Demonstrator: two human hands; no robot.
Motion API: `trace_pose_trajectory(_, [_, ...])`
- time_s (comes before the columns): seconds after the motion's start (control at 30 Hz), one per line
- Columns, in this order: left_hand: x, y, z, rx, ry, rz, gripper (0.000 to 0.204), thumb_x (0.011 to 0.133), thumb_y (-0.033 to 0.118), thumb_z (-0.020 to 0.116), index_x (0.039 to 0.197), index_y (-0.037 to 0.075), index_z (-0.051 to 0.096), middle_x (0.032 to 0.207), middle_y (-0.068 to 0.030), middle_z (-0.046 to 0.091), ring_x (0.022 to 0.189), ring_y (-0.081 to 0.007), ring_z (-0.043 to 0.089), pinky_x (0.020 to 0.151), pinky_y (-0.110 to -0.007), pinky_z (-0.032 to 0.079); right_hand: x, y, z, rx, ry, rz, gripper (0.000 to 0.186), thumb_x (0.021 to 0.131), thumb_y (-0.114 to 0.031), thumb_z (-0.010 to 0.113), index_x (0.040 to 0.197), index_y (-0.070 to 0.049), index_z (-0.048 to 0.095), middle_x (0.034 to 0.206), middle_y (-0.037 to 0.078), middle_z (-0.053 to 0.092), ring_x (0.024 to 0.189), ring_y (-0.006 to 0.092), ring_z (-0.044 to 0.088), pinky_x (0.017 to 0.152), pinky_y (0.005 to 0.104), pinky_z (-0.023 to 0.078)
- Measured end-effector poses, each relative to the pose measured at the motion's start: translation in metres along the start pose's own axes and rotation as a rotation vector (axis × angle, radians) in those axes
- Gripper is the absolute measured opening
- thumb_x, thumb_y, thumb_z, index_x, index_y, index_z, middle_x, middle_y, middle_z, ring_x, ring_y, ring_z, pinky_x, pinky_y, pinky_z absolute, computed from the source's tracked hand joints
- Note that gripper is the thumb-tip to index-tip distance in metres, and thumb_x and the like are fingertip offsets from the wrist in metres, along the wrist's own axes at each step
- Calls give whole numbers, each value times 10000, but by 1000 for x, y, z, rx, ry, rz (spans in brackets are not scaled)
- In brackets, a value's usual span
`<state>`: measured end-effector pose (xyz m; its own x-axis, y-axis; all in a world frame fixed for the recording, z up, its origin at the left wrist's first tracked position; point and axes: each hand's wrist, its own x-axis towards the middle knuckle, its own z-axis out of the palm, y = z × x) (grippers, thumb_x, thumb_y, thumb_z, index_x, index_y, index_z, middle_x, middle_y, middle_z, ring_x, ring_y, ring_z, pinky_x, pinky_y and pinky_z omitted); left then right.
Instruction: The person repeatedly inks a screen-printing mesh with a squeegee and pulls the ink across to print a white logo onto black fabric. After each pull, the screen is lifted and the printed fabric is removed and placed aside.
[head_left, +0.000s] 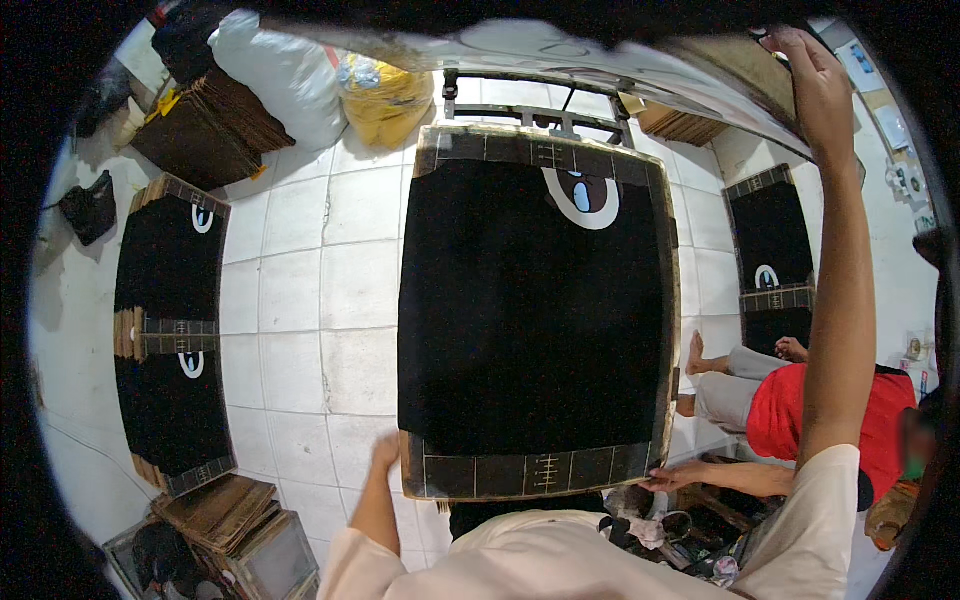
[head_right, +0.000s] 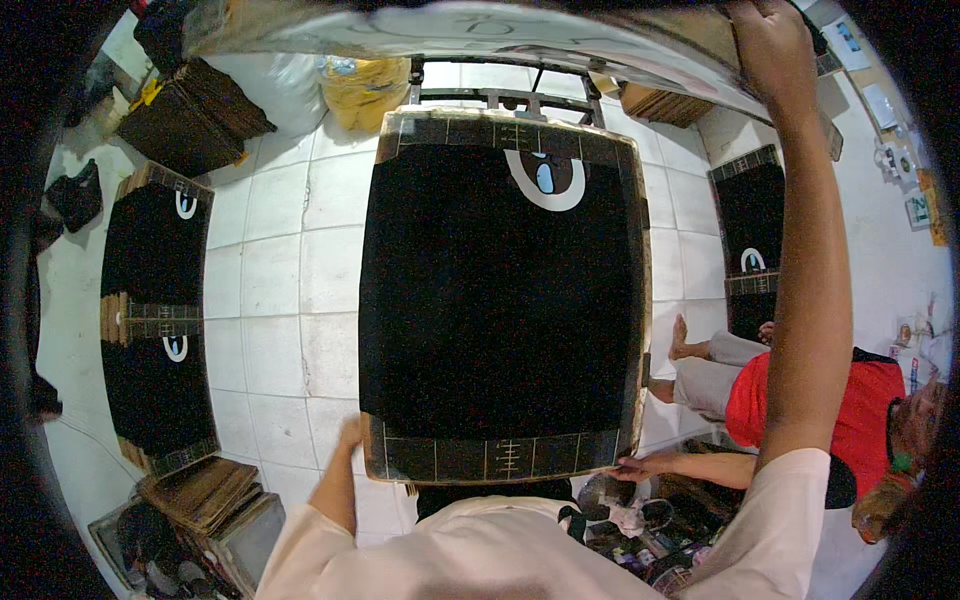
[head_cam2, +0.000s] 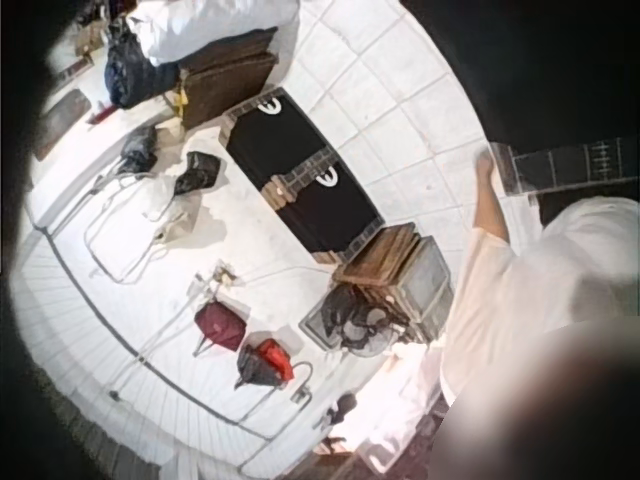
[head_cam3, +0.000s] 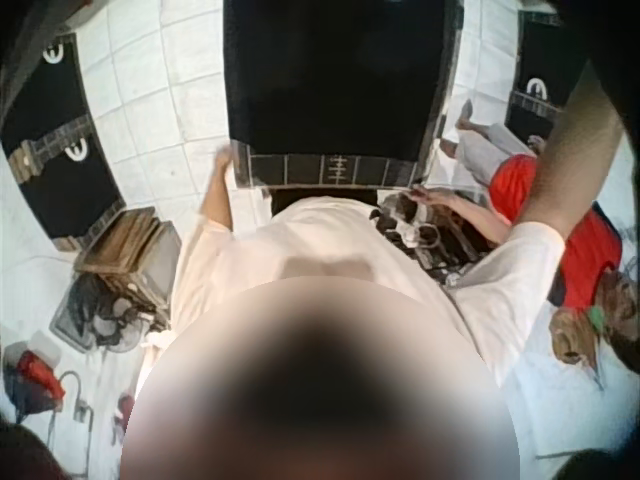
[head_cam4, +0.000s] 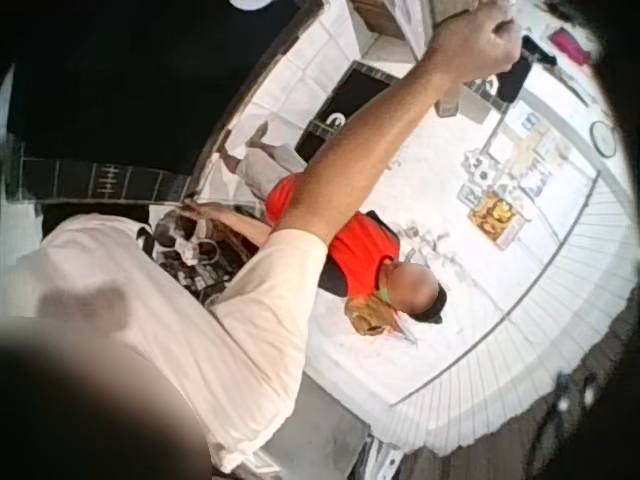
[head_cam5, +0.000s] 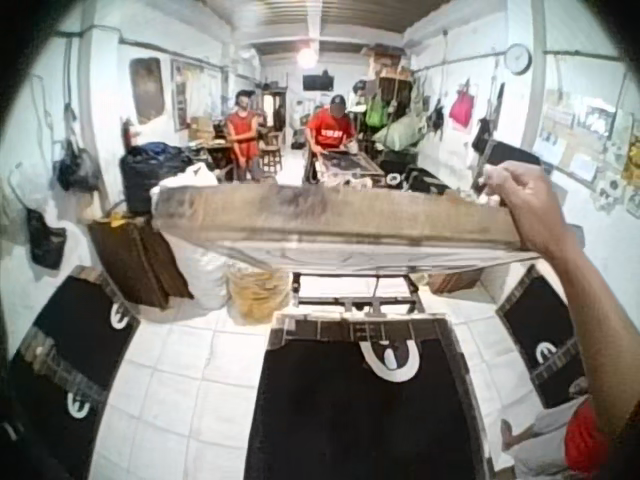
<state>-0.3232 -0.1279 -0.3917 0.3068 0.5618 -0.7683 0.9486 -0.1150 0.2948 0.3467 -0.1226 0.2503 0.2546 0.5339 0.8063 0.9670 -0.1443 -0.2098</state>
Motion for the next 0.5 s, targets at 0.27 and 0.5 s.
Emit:
trace_pose_trajectory(0.27, [-109, -23, 158, -194, -53, -260, 476, 951, 518, 612, 1022, 80, 784, 1082, -269, 755, 1040, -477, 714, 838, -563, 558, 54, 19, 11, 210, -77, 43, 415, 1012, -238, 574, 764, 88, 643, 724, 101, 630, 695, 214, 527, 676, 391, 449])
trace_pose_trajectory(0.5, [-105, -7, 157, -245, 455, 28, 295, 888, 378, 694, 915, 96, 777, 934, -224, 766, 943, -462, 727, 781, -565, 565, 51, 18, 10, 209, -104, 45, 366, 981, -192, 570, 721, 65, 576, 683, 54, 549, 659, 193, 451, 634, 407, 402])
